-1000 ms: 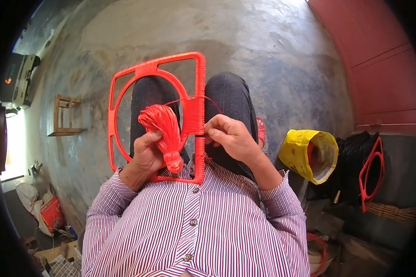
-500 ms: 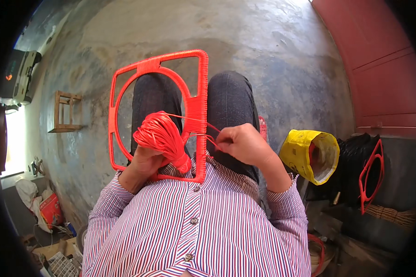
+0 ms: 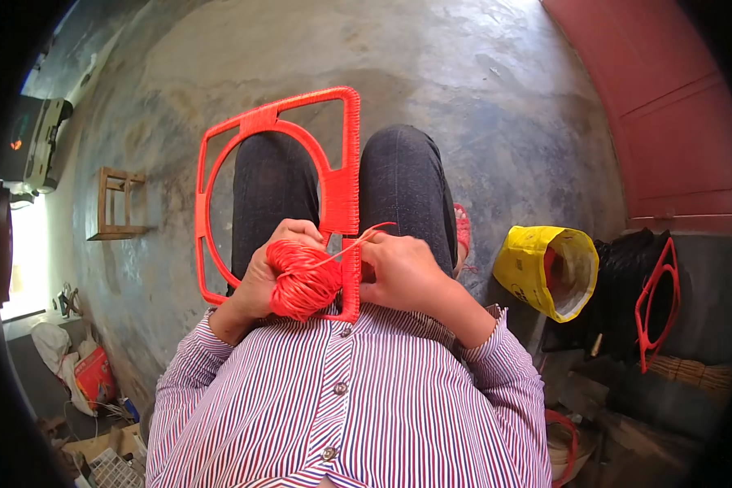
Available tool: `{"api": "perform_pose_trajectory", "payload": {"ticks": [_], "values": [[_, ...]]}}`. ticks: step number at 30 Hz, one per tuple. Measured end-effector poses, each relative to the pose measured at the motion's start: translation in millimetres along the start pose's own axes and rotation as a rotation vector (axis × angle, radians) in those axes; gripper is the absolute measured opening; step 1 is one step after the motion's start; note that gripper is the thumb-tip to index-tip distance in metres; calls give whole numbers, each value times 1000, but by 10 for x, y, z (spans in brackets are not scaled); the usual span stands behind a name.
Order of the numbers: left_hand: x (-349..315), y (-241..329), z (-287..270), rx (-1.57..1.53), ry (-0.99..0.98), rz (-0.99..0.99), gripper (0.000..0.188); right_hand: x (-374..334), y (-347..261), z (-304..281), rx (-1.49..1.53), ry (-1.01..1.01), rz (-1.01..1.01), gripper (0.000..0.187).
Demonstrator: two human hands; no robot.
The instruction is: Wrapping a red plastic frame with red twine and cutting the thread with scissors.
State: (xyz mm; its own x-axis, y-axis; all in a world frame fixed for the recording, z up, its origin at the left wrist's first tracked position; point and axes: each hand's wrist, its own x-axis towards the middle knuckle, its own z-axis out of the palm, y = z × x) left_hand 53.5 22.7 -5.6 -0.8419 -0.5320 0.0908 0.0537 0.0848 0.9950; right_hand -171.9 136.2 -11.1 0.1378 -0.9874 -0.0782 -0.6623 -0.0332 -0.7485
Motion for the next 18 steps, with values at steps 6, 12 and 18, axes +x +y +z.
{"api": "perform_pose_trajectory", "payload": {"ticks": [6,12,18], "values": [[-20,29,-12,-293,90,-191,70,-76,-22,-262,-143,202,105,27],[-19,-20,22,-400,88,-275,80,-188,402,-373,896,337,157,39],[-9,-22,6,-377,54,-292,79,-217,328,-306,1124,787,88,46]]}}
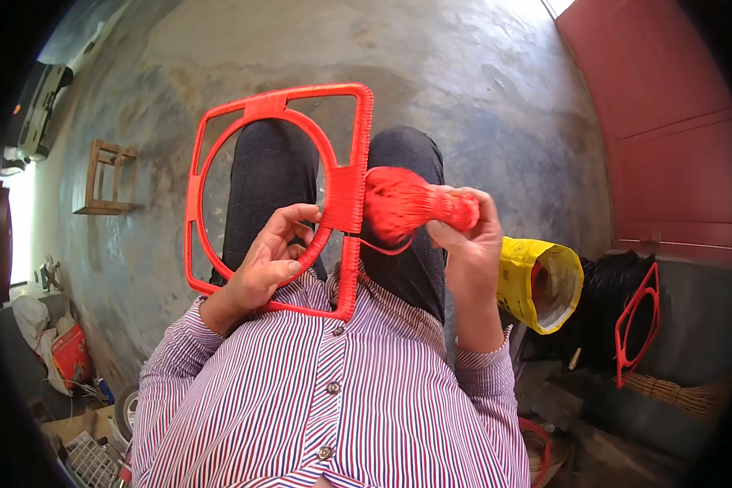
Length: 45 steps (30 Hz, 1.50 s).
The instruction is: Wrapping a red plastic frame with red twine and cutting the thread with scissors.
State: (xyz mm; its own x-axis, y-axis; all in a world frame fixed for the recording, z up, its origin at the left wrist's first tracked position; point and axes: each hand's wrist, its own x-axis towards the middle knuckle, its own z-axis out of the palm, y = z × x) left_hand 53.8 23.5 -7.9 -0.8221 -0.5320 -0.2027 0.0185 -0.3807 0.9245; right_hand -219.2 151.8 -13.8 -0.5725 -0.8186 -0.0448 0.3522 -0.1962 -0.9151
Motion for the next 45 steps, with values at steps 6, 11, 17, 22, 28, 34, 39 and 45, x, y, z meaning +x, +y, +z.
{"api": "perform_pose_trajectory", "payload": {"ticks": [6,11,17,22,28,34,39,45], "values": [[20,36,39,44,8,-46,79,-1,-352,-338,525,-103,-93,43],[73,13,64,85,23,-17,68,346,-765,-1017,895,-442,-25,47],[169,194,167,-19,24,-322,44,35,-507,-931,296,16,2,49],[255,182,188,-42,28,-409,25,-92,53,-52,-196,-524,305,49],[287,211,259,-45,72,-429,23,-161,-364,63,198,-255,279,34],[338,130,217,-58,103,-487,21,-479,-431,-23,216,-571,159,28],[327,122,161,-69,69,-457,20,-217,-749,-605,420,-231,163,22],[277,38,77,-168,54,-399,24,-99,-1468,-1915,-29,146,-47,23]]}}
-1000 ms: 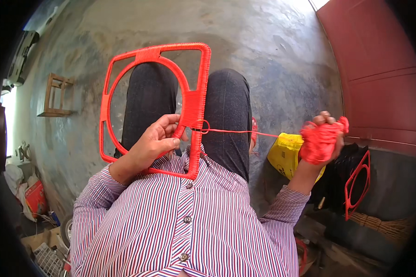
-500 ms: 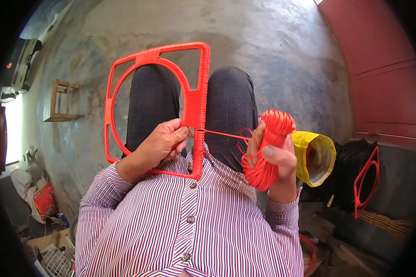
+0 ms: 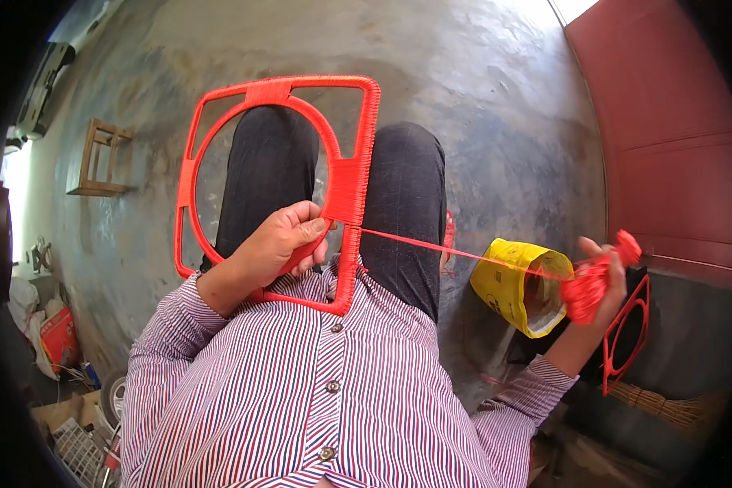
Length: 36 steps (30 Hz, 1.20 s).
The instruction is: Wrapping a red plastic frame with red twine and cutting the thread with scissors.
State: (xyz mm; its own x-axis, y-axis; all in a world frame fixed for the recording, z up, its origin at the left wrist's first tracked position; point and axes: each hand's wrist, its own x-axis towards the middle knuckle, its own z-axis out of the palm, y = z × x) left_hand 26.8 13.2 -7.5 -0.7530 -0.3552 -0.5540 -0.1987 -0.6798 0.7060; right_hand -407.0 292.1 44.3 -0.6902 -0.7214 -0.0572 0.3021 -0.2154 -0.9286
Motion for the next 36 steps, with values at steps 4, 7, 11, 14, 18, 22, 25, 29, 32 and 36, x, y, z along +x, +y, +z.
{"api": "perform_pose_trajectory", "payload": {"ticks": [4,7,11,14,18,22,25,29,32,36], "values": [[-52,-29,-47,-24,-4,25,26,219,-2,-1077,217,334,-201,25],[-63,-23,-55,-18,3,33,26,317,112,-1164,219,753,-185,28],[-83,-18,-56,11,17,51,27,479,451,-1721,410,569,-215,35],[-96,3,-24,58,55,54,29,453,528,-1000,295,526,-194,36],[-77,1,54,87,100,167,32,142,644,239,373,-159,100,41],[-179,-31,93,167,104,306,42,-367,914,1408,-399,-579,424,62],[-201,-186,40,424,65,459,50,-415,1195,1924,-985,-1104,-35,71],[-268,-73,168,853,39,558,57,-483,1274,2325,-1094,-957,21,84],[-246,-77,197,1112,63,603,51,-354,1365,2341,-959,-962,151,94],[-246,-135,180,1179,121,656,45,-221,1457,2319,-728,-1043,175,93]]}}
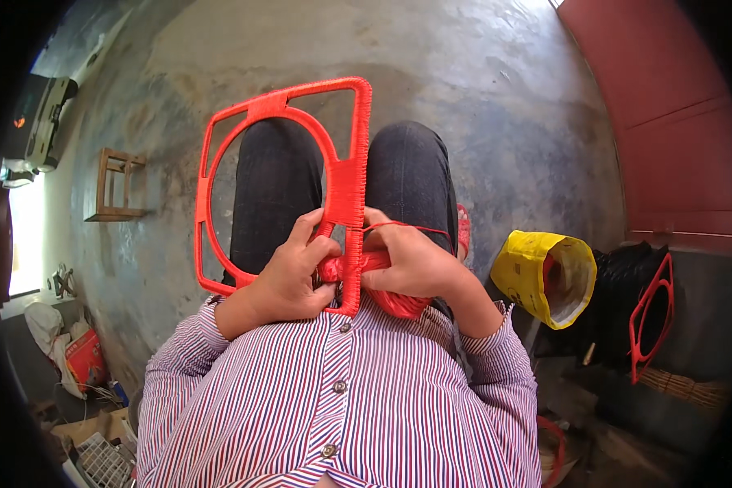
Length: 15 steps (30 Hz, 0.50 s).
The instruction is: Wrapping a red plastic frame with red twine and cutting the thread with scissors.
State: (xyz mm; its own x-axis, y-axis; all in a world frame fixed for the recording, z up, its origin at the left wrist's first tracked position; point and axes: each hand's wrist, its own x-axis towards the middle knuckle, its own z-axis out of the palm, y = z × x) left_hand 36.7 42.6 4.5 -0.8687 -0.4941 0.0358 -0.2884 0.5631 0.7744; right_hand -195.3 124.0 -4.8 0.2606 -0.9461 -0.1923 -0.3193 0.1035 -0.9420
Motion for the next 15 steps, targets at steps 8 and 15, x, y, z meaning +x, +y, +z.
{"api": "perform_pose_trajectory", "payload": {"ticks": [8,15], "values": [[-16,-38,-57,-167,50,-6,32,-50,99,0,632,674,-1,46],[-26,-296,30,-632,217,-187,28,63,-353,-10,114,347,-166,46]]}}
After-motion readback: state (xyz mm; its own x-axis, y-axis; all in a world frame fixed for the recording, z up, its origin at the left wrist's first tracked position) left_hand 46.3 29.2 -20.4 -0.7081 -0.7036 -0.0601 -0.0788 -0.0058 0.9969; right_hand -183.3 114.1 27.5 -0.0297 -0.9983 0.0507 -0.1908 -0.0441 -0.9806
